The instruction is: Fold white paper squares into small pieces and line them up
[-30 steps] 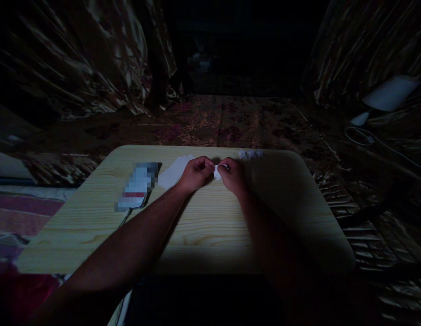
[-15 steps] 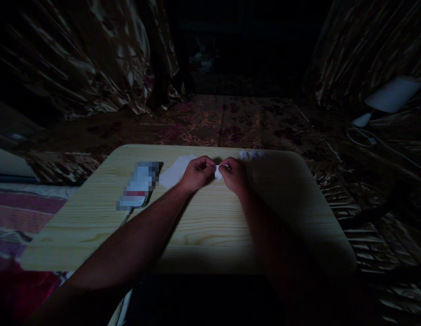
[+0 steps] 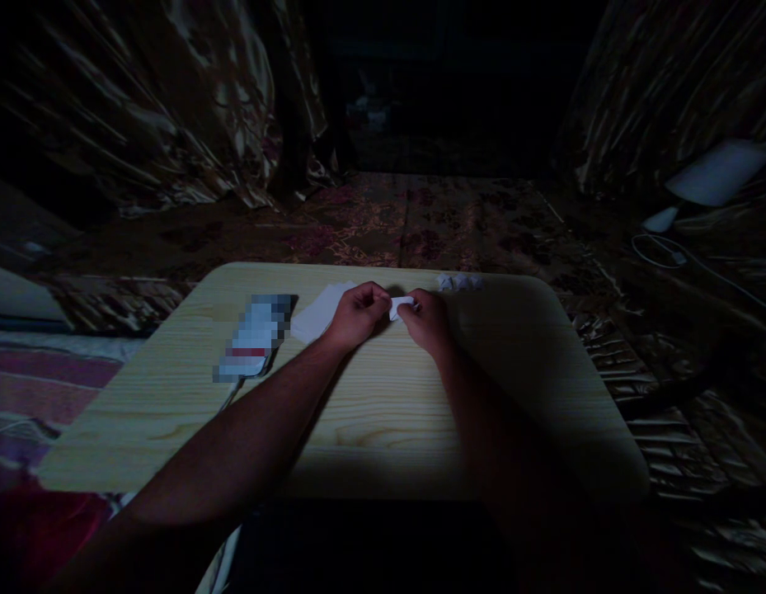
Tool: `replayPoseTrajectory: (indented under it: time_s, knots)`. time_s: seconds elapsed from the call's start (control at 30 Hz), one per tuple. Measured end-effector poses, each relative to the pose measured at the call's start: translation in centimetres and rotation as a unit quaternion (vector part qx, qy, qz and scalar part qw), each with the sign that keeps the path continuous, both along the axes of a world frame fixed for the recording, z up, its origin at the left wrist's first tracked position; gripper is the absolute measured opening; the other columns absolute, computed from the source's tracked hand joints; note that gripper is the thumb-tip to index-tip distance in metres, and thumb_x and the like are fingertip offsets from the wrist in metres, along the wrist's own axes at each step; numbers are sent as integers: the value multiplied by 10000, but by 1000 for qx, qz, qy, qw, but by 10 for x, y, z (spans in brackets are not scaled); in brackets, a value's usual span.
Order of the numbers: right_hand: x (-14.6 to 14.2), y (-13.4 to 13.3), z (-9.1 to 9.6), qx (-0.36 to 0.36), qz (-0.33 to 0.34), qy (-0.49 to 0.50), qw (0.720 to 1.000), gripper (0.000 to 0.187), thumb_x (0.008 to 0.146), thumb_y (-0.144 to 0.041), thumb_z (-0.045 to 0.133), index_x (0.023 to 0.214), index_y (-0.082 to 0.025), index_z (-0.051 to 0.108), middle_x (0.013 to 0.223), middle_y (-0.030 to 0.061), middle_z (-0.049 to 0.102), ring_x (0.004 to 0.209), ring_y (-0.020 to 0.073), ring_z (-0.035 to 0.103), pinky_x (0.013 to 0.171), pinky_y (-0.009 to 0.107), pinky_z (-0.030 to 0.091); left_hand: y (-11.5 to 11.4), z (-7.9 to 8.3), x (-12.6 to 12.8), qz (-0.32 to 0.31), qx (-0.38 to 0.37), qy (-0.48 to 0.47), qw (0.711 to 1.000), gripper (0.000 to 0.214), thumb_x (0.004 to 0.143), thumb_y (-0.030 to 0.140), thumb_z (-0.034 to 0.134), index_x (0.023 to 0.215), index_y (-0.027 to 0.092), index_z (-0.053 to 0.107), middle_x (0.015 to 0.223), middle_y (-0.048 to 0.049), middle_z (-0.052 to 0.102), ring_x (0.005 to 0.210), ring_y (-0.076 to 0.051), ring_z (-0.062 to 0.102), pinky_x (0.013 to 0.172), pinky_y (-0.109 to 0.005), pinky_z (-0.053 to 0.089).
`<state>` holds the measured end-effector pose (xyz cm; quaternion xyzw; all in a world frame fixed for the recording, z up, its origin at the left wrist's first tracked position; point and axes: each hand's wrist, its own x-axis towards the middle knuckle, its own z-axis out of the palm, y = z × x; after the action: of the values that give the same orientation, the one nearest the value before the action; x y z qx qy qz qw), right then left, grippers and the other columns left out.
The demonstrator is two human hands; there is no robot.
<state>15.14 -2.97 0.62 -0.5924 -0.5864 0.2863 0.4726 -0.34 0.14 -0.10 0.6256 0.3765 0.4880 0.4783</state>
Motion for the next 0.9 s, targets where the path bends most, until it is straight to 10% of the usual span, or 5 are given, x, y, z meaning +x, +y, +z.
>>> replayPoseTrajectory:
  time_s: [0.9]
  knots:
    - [1,4,-7,8,11,-11,1000,126,696,-305,588,722,-183,611,583,-36,548,570,129,483,515,246,325,1,0,0,8,-18,-12,1000,145,738,294,683,737,163,622,601,30,555,524,-85,431,515,-223,339]
